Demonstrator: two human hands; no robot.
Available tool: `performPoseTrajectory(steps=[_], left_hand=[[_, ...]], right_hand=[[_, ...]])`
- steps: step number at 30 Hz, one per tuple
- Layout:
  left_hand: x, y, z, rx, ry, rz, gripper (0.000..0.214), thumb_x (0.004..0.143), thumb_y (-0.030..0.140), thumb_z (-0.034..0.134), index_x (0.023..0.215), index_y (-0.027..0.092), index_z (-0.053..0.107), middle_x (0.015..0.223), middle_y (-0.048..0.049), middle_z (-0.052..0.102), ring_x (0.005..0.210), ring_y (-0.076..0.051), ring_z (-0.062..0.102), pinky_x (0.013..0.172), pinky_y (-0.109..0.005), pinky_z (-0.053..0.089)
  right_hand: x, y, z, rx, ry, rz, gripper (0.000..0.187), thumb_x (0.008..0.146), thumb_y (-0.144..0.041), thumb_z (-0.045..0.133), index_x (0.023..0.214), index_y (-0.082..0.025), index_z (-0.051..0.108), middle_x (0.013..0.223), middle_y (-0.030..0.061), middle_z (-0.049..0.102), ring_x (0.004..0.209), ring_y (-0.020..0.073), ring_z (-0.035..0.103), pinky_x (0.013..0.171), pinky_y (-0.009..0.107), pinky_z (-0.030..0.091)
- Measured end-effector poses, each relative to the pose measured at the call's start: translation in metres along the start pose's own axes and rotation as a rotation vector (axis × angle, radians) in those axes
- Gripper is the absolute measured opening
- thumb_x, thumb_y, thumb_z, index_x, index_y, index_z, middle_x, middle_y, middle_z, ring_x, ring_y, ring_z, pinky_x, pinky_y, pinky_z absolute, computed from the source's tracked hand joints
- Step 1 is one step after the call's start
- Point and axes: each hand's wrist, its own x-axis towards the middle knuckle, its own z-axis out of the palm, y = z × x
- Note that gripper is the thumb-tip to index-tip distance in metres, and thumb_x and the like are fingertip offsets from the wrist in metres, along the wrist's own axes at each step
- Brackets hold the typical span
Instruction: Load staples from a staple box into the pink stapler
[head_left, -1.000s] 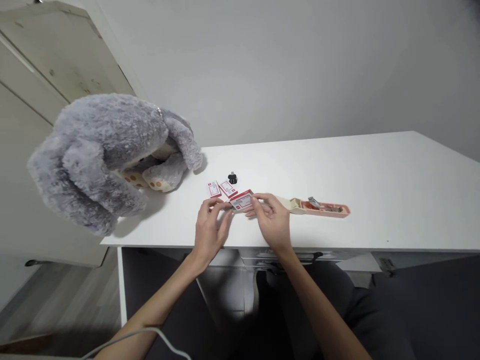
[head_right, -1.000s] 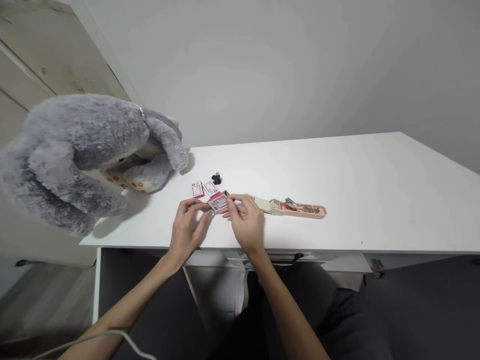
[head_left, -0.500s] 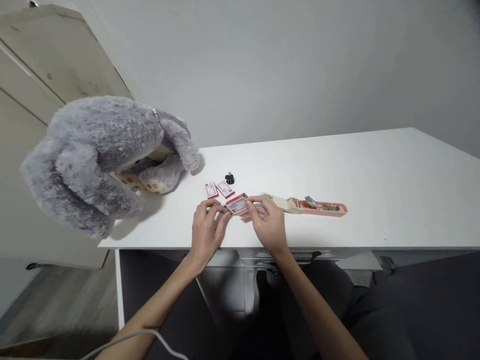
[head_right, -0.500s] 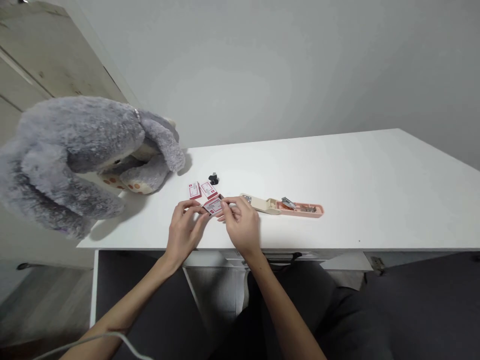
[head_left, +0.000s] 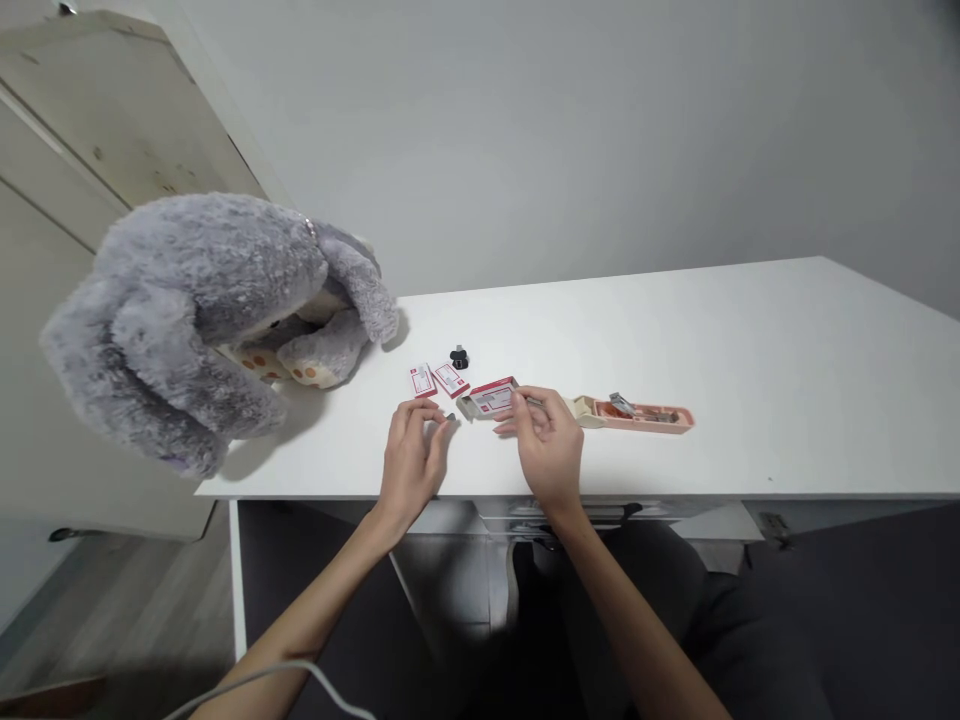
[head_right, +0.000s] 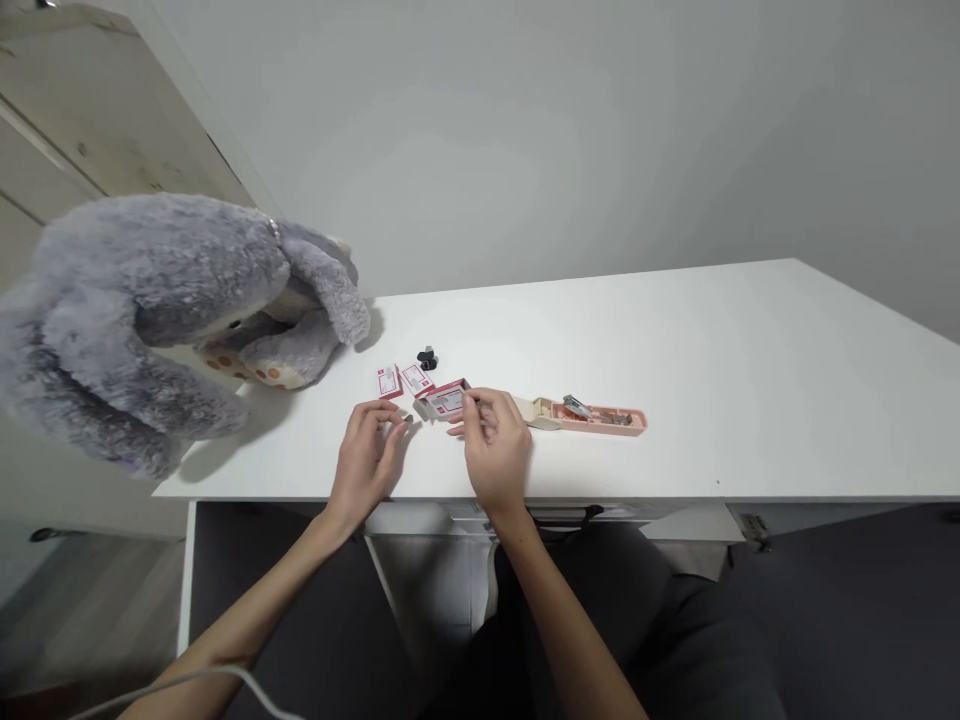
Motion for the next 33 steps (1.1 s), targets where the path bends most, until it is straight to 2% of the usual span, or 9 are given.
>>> performPoseTrajectory(steps=[5, 7, 11, 14, 21, 26, 31, 33], left_hand=[[-0.001, -0.004, 0.004, 0.076, -0.077, -0.014, 0.006, 0.103, 0.027, 0.060, 0.104, 0.022, 0.062, 0.123, -0.0113, 0.062, 0.123, -0.029, 0.059, 0.106, -0.049, 0.049], [0.001, -0.002, 0.003, 0.053, -0.071, -0.013, 0.008, 0.101, 0.026, 0.063, 0.107, 0.022, 0.063, 0.123, -0.0110, 0.063, 0.124, -0.030, 0.059, 0.107, -0.049, 0.049], [0.005, 0.005, -0.007, -0.082, 0.005, -0.048, 0.016, 0.104, 0.027, 0.057, 0.117, 0.022, 0.064, 0.121, -0.0100, 0.068, 0.119, -0.026, 0.062, 0.103, -0.042, 0.051], [0.007, 0.009, -0.013, -0.165, -0.024, -0.083, 0.021, 0.109, 0.034, 0.052, 0.117, 0.023, 0.068, 0.116, -0.0078, 0.073, 0.109, -0.023, 0.065, 0.096, -0.038, 0.053], [0.007, 0.009, -0.012, -0.222, -0.124, -0.101, 0.024, 0.104, 0.042, 0.062, 0.095, 0.022, 0.072, 0.095, -0.0048, 0.074, 0.096, -0.022, 0.065, 0.092, -0.037, 0.054], [0.008, 0.011, -0.013, -0.231, -0.140, -0.124, 0.026, 0.104, 0.044, 0.060, 0.094, 0.023, 0.072, 0.092, -0.0035, 0.072, 0.090, -0.021, 0.064, 0.087, -0.035, 0.053], [0.007, 0.010, -0.014, -0.257, -0.154, -0.172, 0.025, 0.101, 0.045, 0.064, 0.090, 0.023, 0.069, 0.091, -0.0026, 0.071, 0.088, -0.019, 0.064, 0.086, -0.033, 0.051], [0.006, 0.009, -0.015, -0.270, -0.168, -0.196, 0.026, 0.099, 0.047, 0.065, 0.089, 0.023, 0.068, 0.091, -0.0028, 0.071, 0.087, -0.019, 0.063, 0.085, -0.033, 0.051]], right_hand=[[0.000, -0.002, -0.001, 0.076, -0.038, 0.105, 0.033, 0.099, -0.052, 0.069, 0.107, -0.020, 0.067, 0.089, 0.0069, 0.078, 0.078, 0.0232, 0.080, 0.062, 0.035, 0.069], [-0.001, -0.003, -0.001, 0.088, -0.063, 0.128, 0.034, 0.098, -0.053, 0.070, 0.106, -0.020, 0.067, 0.089, 0.0072, 0.079, 0.079, 0.0241, 0.080, 0.061, 0.035, 0.069], [-0.001, -0.005, -0.002, 0.103, -0.080, 0.149, 0.037, 0.096, -0.055, 0.072, 0.106, -0.020, 0.067, 0.090, 0.0075, 0.079, 0.077, 0.0239, 0.080, 0.059, 0.034, 0.069], [0.000, -0.006, -0.002, 0.131, -0.082, 0.162, 0.037, 0.095, -0.055, 0.074, 0.106, -0.020, 0.067, 0.092, 0.0071, 0.079, 0.076, 0.0227, 0.079, 0.057, 0.033, 0.068], [0.000, -0.005, -0.003, 0.157, -0.133, 0.170, 0.036, 0.094, -0.054, 0.074, 0.105, -0.020, 0.066, 0.092, 0.0055, 0.077, 0.068, 0.0200, 0.078, 0.054, 0.031, 0.066], [0.000, -0.005, -0.004, 0.150, -0.157, 0.171, 0.038, 0.094, -0.055, 0.074, 0.109, -0.021, 0.065, 0.100, 0.0050, 0.074, 0.063, 0.0158, 0.075, 0.052, 0.028, 0.064], [0.000, -0.007, -0.005, 0.159, -0.177, 0.176, 0.044, 0.095, -0.053, 0.073, 0.127, -0.023, 0.065, 0.107, 0.0047, 0.072, 0.058, 0.0125, 0.071, 0.048, 0.026, 0.062], [-0.001, -0.007, -0.004, 0.135, -0.196, 0.182, 0.045, 0.096, -0.054, 0.071, 0.129, -0.023, 0.068, 0.106, 0.0053, 0.073, 0.058, 0.0128, 0.070, 0.049, 0.027, 0.062]])
